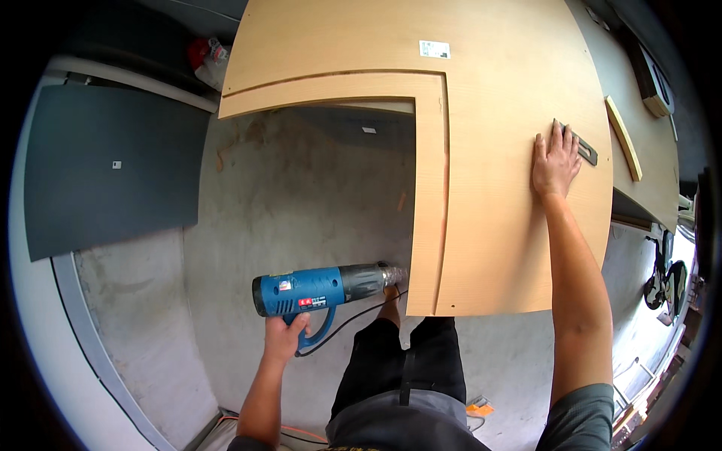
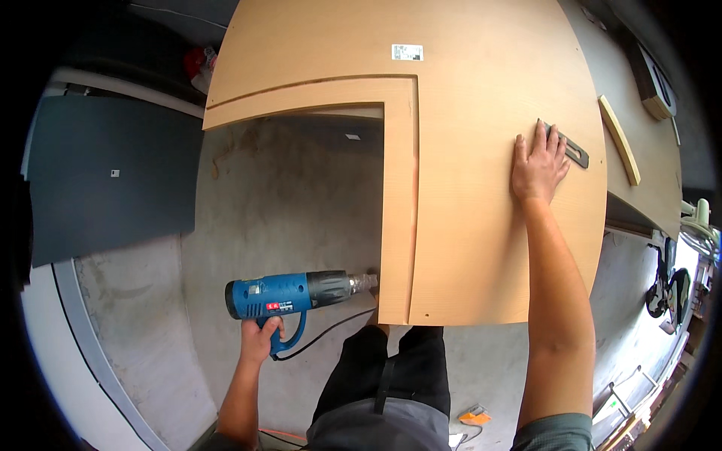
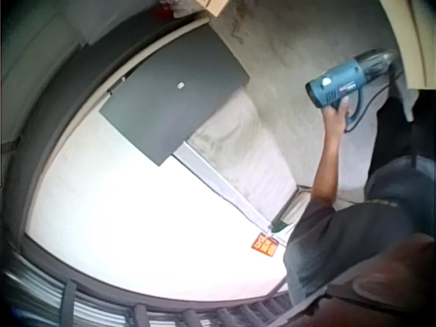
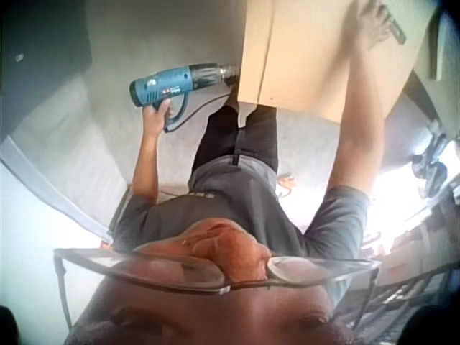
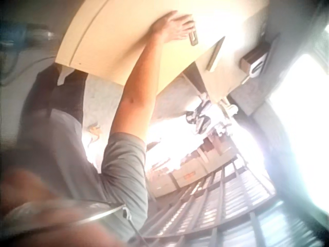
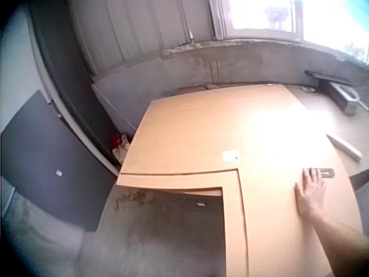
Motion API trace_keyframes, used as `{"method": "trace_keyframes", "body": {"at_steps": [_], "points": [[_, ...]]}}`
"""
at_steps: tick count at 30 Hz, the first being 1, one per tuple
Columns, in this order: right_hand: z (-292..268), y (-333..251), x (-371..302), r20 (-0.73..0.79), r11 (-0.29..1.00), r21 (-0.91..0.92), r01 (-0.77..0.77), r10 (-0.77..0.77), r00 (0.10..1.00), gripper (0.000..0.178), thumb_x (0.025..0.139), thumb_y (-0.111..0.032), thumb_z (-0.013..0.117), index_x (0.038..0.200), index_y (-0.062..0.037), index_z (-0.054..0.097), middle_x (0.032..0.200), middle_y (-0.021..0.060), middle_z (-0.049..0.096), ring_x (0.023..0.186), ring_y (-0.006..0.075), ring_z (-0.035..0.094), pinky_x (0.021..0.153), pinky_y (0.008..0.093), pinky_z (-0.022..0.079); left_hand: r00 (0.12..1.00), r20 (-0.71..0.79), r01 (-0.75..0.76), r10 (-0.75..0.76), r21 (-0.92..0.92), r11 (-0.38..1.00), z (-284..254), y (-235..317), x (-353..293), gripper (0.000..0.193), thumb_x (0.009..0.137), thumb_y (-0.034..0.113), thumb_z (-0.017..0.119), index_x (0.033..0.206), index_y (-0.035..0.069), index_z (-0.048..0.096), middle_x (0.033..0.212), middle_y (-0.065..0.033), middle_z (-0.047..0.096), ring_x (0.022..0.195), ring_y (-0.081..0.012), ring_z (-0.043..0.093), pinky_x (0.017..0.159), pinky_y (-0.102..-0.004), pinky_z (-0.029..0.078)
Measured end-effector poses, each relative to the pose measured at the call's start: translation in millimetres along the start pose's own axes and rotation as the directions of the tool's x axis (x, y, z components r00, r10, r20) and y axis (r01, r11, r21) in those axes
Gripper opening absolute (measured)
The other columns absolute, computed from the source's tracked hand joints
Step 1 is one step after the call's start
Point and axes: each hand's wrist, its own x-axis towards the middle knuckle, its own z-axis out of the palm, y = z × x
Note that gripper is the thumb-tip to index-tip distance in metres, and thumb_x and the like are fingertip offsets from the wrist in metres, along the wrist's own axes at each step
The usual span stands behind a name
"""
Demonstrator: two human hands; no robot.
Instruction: The person applies a thin wooden strip to the edge of a large wooden panel. They use a heat gun to warm the edge and the strip, then press the strip into place using a small wooden block. The person repeats this process along the edge of the panel.
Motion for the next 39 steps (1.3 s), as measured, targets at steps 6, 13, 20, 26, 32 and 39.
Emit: {"method": "trace_keyframes", "body": {"at_steps": [6,13,20,26,32,39], "points": [[-4.6,3.0,-5.1,-0.013,1.0,-0.012,-0.003,0.003,1.0,0.063,0.1,-0.053,0.046,0.154,-0.0215,0.04,0.164,0.0095,0.03,0.153,0.0324,0.021,0.12,0.0602,0.014,0.997,0.022,-0.075,0.073,0.066,0.995,3.4,1.7,11.0,0.032,0.093,0.024,0.071,0.11,0.001,0.057,0.076,-0.0068,0.063,0.064,-0.0149,0.062,0.061,-0.0292,0.053],[13.4,-6.8,4.8,-0.004,1.0,0.006,0.006,-0.006,1.0,0.063,0.1,-0.054,0.045,0.154,-0.0209,0.041,0.164,0.0096,0.03,0.153,0.0321,0.021,0.121,0.0595,0.014,1.0,0.028,-0.011,0.009,0.077,0.997,-3.9,-2.4,6.2,0.031,0.093,0.024,0.071,0.11,0.002,0.058,0.077,-0.0056,0.064,0.066,-0.0139,0.063,0.063,-0.029,0.052],[46.7,-17.6,19.3,0.004,1.0,0.009,0.019,-0.02,1.0,0.064,0.1,-0.055,0.044,0.154,-0.021,0.041,0.164,0.0096,0.03,0.153,0.0321,0.021,0.121,0.0603,0.013,0.995,0.026,0.096,-0.099,0.095,0.991,-18.6,-26.1,-3.2,0.03,0.093,0.022,0.071,0.11,0.002,0.058,0.078,-0.0051,0.064,0.067,-0.0139,0.063,0.065,-0.0292,0.053],[40.8,-17.7,18.5,0.025,1.0,0.013,0.007,-0.007,1.0,0.064,0.1,-0.055,0.044,0.154,-0.0213,0.04,0.164,0.0091,0.029,0.153,0.0323,0.02,0.12,0.0608,0.012,1.0,-0.001,0.027,-0.026,0.072,0.997,-10.6,-23.2,-2.4,0.029,0.093,0.022,0.07,0.11,0.001,0.058,0.078,-0.0056,0.064,0.066,-0.0146,0.063,0.063,-0.0294,0.053],[13.2,-5.5,4.2,0.013,1.0,0.01,-0.004,0.004,1.0,0.064,0.1,-0.055,0.044,0.155,-0.0219,0.04,0.164,0.009,0.029,0.153,0.0325,0.02,0.121,0.0606,0.013,0.998,0.004,-0.057,0.057,0.032,0.998,-0.9,-13.1,6.6,0.028,0.094,0.022,0.069,0.108,0.001,0.058,0.075,-0.0064,0.063,0.063,-0.0143,0.062,0.061,-0.029,0.052],[5.2,4.7,-13.9,-0.02,1.0,0.025,0.012,-0.012,1.0,0.064,0.1,-0.055,0.045,0.155,-0.0217,0.04,0.164,0.0098,0.029,0.153,0.0334,0.02,0.12,0.061,0.014,0.994,-0.026,-0.101,0.103,0.045,0.994,3.4,-7.1,8.2,0.037,0.092,0.031,0.072,0.108,0.001,0.059,0.076,-0.007,0.063,0.064,-0.0148,0.063,0.061,-0.0282,0.052]]}}
